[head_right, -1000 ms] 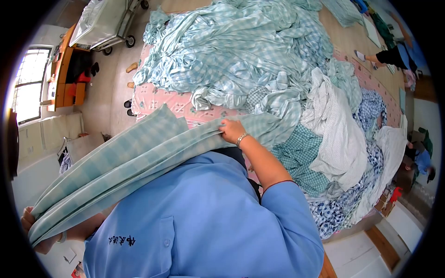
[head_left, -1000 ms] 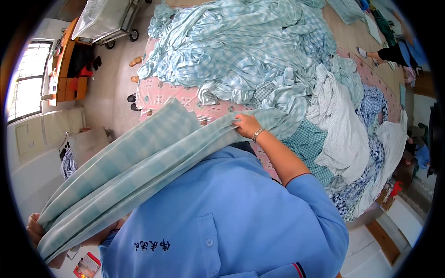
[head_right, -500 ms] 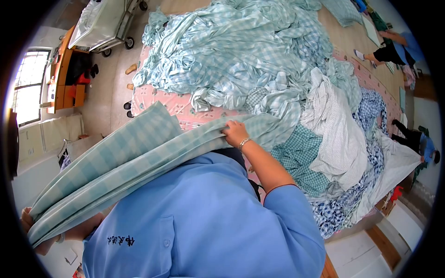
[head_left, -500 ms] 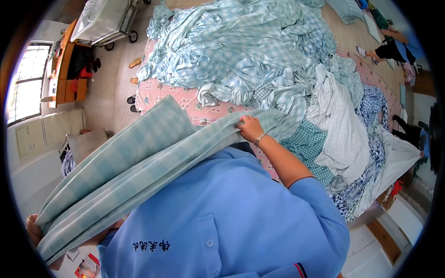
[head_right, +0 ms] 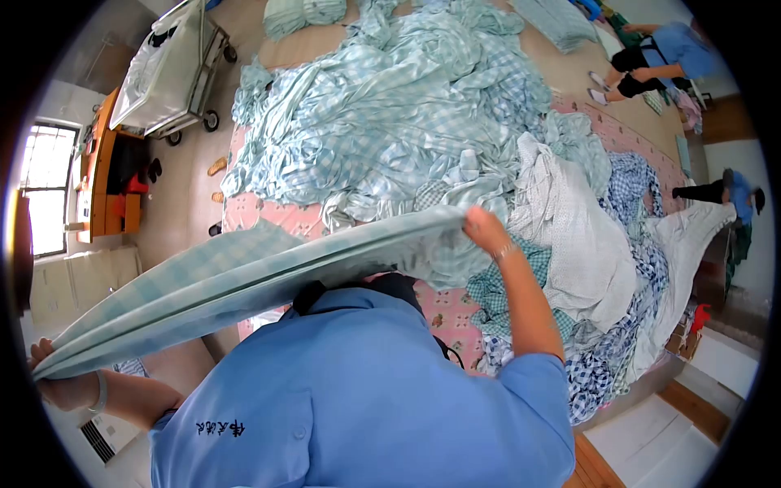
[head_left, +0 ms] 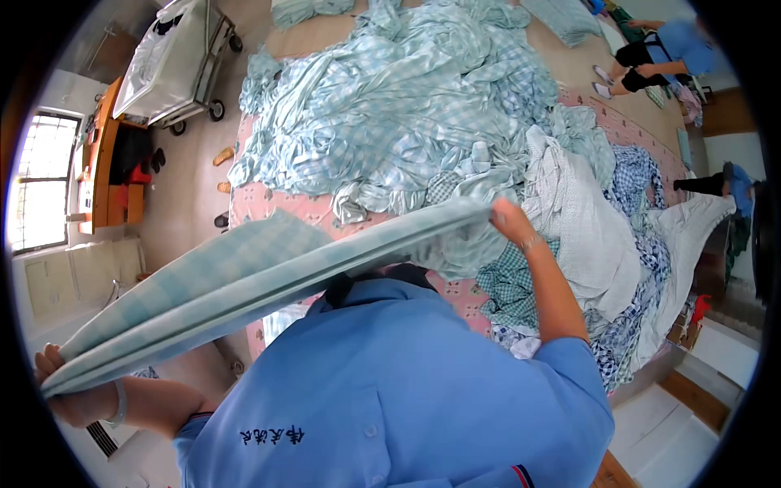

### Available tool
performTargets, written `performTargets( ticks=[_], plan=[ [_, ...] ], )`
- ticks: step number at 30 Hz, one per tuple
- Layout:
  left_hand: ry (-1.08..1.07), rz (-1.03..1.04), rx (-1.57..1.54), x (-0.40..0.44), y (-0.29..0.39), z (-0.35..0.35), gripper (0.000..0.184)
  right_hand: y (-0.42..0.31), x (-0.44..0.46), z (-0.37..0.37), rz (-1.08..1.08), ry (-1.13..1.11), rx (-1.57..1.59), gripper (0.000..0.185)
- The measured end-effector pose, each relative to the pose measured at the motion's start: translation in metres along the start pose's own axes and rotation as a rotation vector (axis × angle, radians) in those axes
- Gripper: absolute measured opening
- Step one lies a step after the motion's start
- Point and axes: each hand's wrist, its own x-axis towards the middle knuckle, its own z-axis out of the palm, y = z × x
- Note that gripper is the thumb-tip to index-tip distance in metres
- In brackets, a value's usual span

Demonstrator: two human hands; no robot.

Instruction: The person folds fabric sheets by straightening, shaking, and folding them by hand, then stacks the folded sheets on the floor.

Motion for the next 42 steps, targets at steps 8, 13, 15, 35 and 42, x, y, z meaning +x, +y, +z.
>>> performTargets(
  ticks=[8, 13, 15, 35, 42],
  plan=[
    [0.077, -0.332, -0.006, 0.033, -0.029, -0.024, 0.018, -0.05, -0.117, 0.115, -0.15, -0.385, -0.202, 0.012],
    [-0.108, 0.024, 0.344, 0.084, -0.136, -0.078, 0.025, 0.002, -0.105, 0.155, 0.007, -0.437, -0.302, 0.022],
    [-0.113, 0.477, 1.12, 0.107, -0.113, -0.076, 0.026, 0.016, -0.092, 0.164, -0.036, -0.435, -0.238, 0.021],
    [-0.162, -1.367, -0.729, -0.033, -0.27, 0.191, 0.046, 0.065, 0.046, -0.502, 0.68, 1.076, -0.957, 0.02],
    [-0.039, -1.157, -1.066, -0.097, -0.396, 0.221, 0.035, -0.145, -0.055, -0.418, 0.387, 1.162, -0.838, 0.032]
  ],
)
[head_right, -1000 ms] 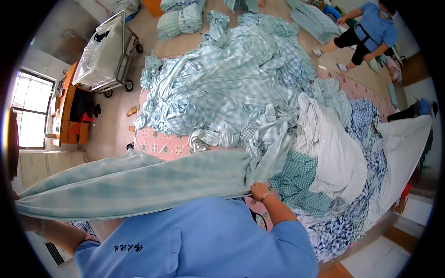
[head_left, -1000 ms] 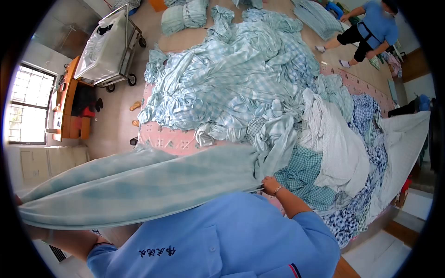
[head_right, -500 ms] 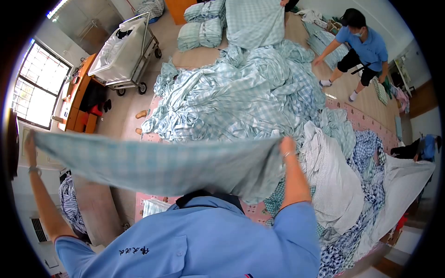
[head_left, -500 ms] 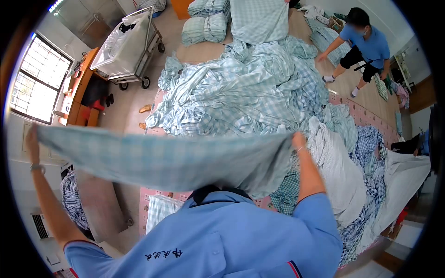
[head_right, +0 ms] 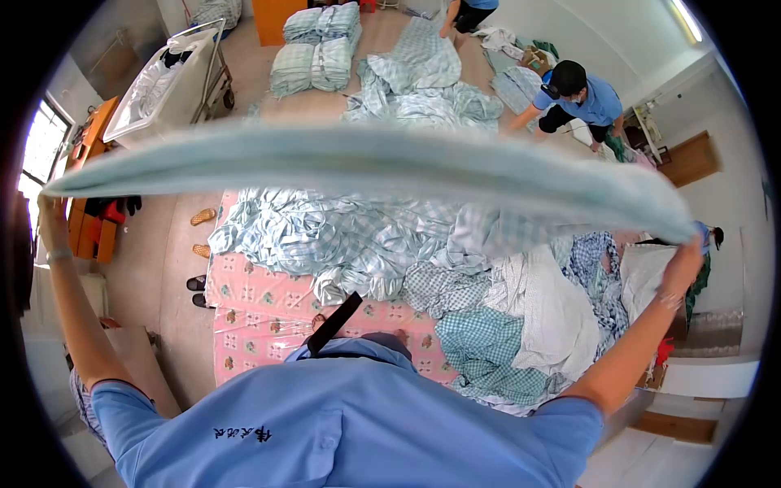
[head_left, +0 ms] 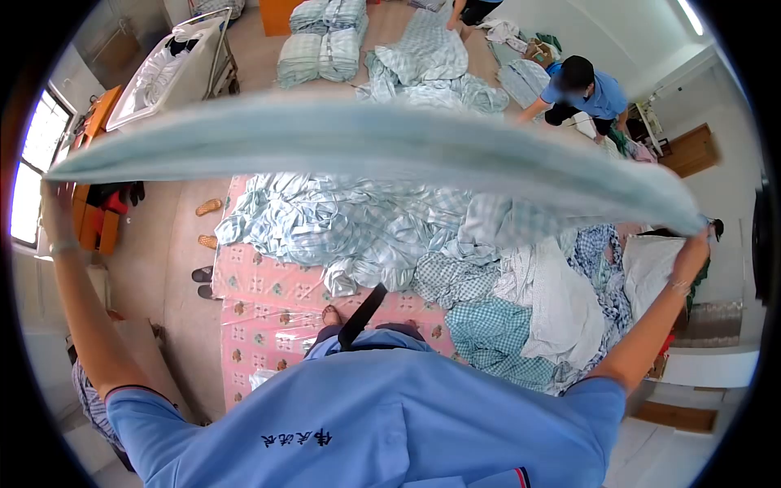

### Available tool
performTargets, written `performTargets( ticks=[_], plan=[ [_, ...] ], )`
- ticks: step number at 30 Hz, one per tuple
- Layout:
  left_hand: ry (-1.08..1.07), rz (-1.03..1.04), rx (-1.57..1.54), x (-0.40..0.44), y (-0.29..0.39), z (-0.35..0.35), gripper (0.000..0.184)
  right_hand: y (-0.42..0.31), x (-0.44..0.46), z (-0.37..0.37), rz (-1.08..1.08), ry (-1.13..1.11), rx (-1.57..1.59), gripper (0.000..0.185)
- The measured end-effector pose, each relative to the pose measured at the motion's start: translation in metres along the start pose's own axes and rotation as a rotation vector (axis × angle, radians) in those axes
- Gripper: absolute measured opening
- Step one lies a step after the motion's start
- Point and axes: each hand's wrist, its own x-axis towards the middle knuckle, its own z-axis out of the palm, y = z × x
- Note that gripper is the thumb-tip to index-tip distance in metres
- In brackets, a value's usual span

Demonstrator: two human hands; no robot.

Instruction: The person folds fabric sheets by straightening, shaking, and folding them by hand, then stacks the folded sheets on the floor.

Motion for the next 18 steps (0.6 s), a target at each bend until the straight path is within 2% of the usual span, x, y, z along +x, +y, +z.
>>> performTargets(
  ticks=[1, 2, 3, 4, 5, 6, 7, 8, 9, 10, 12, 14, 17, 18],
  plan=[
    [0.016, 0.02, 0.032, -0.007, -0.012, -0.014, 0.036, 0.011, -0.031, 0.013, -0.095, -0.023, -0.025, 0.032],
    [-0.03, 0.073, 0.264, -0.021, -0.028, -0.029, 0.036, 0.015, -0.074, 0.037, -0.19, -0.118, -0.096, 0.033],
    [0.003, 0.049, 0.224, -0.038, -0.045, -0.034, 0.034, 0.007, -0.113, 0.06, -0.016, -0.442, -0.172, 0.029],
    [0.038, 0.027, 0.182, -0.057, -0.061, -0.036, 0.032, -0.057, -0.144, 0.069, 0.094, -0.588, -0.075, 0.02],
    [0.16, -0.07, -0.133, -0.078, -0.072, -0.027, 0.028, -0.078, -0.186, 0.095, 0.161, -0.716, -0.106, 0.011],
    [0.189, -0.123, -0.194, -0.088, -0.103, -0.049, 0.029, -0.097, -0.232, 0.113, 0.013, -0.681, 0.171, 0.006],
    [0.219, -0.176, -0.253, -0.097, -0.132, -0.07, 0.03, -0.066, -0.299, 0.169, -0.118, -0.695, 0.318, 0.011],
    [0.326, -0.253, -0.232, -0.114, -0.145, -0.069, 0.031, -0.103, -0.322, 0.182, 0.125, -0.932, 0.262, 0.014],
    [0.437, -0.327, -0.206, -0.133, -0.156, -0.069, 0.031, -0.114, -0.355, 0.212, 0.004, -1.01, 0.103, 0.014],
    [0.445, -0.332, -0.195, -0.145, -0.175, -0.087, 0.031, -0.124, -0.378, 0.232, 0.007, -1.038, 0.225, 0.01],
    [0.574, -0.357, -0.288, -0.158, -0.211, -0.137, 0.033, -0.151, -0.406, 0.268, -0.153, -1.115, 0.137, 0.01],
    [0.629, -0.366, -0.219, -0.168, -0.212, -0.154, 0.033, -0.153, -0.438, 0.313, -0.044, -1.329, 0.043, 0.011],
    [0.718, -0.376, -0.122, -0.171, -0.212, -0.151, 0.033, -0.19, -0.407, 0.331, -0.086, -1.427, 0.239, 0.01],
    [0.751, -0.394, -0.072, -0.175, -0.212, -0.149, 0.033, -0.198, -0.396, 0.341, -0.017, -1.49, 0.233, 0.01]
  ],
)
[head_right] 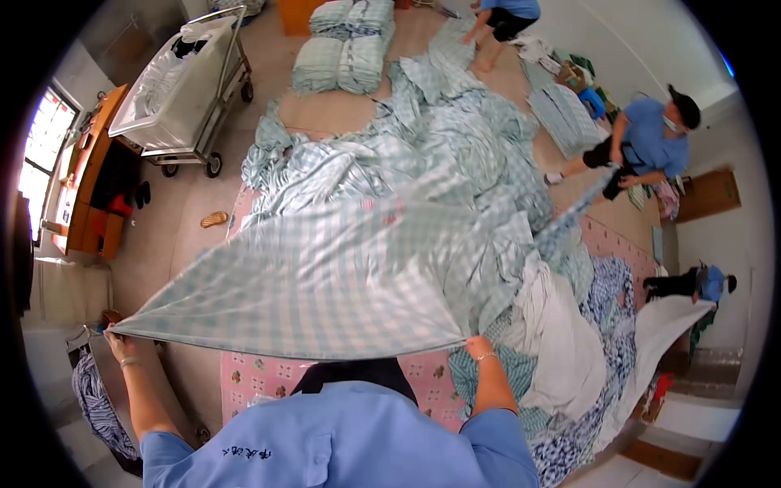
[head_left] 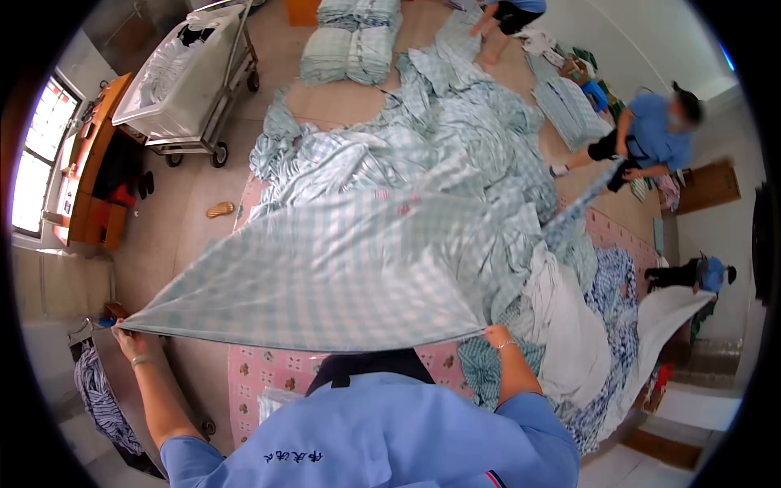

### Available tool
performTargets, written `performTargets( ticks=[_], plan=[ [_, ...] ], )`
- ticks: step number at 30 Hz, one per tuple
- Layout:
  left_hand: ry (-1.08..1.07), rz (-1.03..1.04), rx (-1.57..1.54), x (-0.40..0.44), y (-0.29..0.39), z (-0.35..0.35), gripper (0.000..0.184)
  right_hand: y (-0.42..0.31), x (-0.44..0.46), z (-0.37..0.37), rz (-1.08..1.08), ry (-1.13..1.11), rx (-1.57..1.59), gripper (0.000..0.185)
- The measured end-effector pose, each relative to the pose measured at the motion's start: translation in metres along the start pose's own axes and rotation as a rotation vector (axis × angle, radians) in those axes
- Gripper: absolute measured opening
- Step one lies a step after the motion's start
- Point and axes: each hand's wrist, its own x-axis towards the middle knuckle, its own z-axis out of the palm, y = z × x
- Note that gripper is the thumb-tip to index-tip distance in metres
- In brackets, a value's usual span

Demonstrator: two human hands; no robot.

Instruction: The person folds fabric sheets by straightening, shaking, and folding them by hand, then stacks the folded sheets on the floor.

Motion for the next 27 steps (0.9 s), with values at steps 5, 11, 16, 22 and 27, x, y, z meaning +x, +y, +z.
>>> performTargets(
  ticks=[5, 11, 16, 22, 27],
  plan=[
    [0.09, -0.002, 0.103, -0.001, -0.031, 0.029, 0.031, -0.006, 0.116, -0.05, -0.035, -0.173, 0.08, 0.014],
    [0.326, 0.032, 0.364, 0.024, -0.057, 0.031, 0.032, -0.04, 0.286, -0.099, -0.21, -0.113, 0.171, 0.013],
    [0.483, -0.028, 0.495, 0.04, -0.077, 0.05, 0.036, -0.094, 0.401, -0.077, -0.246, -0.245, 0.087, 0.027],
    [0.363, -0.016, 0.68, 0.09, -0.131, 0.069, 0.047, -0.156, 0.494, -0.012, -0.23, -0.171, -0.044, 0.03],
    [0.145, 0.184, 1.138, 0.155, -0.176, 0.026, 0.045, -0.164, 0.561, 0.051, 0.033, -0.154, 0.252, 0.051]
  ],
)
